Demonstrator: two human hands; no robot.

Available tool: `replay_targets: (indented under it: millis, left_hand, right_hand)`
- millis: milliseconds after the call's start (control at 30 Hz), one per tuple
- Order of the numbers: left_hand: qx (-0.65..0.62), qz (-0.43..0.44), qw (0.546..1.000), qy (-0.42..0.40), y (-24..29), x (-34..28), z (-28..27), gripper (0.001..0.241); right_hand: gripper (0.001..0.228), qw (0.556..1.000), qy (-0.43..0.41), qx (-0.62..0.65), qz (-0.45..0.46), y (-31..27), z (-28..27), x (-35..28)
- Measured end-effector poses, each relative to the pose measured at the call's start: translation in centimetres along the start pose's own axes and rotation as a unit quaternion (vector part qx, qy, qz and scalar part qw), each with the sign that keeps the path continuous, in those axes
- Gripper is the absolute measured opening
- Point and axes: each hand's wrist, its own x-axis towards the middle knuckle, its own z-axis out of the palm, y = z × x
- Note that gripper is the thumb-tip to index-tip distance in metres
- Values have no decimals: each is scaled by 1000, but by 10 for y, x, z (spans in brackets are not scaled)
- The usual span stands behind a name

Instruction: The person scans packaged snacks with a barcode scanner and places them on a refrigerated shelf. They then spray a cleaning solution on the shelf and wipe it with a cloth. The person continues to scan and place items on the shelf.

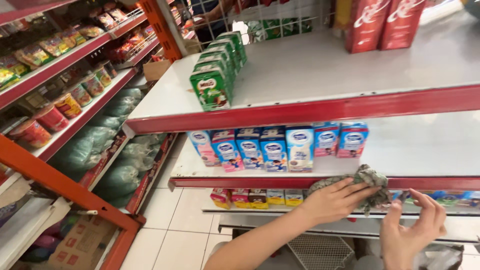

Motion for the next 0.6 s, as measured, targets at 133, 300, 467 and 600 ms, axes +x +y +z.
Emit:
replay_targets:
  millis: [133, 300, 467, 600]
  left_hand:
    - [-3, 2, 1000, -9, 20, 36, 12, 48]
    - [-3, 3, 1000, -23, 43, 71, 33, 49]
    - [-8, -19, 999, -32, 64, 85, 63, 64]
    - [0, -36, 999, -18, 88, 108, 90, 64]
  right_hand:
    - [29, 1000, 20, -21, -4, 36, -16, 8]
    - [27, 999, 20, 43, 2, 63, -32, 18]
    - [29, 1000, -6, 14, -7, 81, -41, 15]
    - [33, 987, -1, 78, 138, 100, -42, 10]
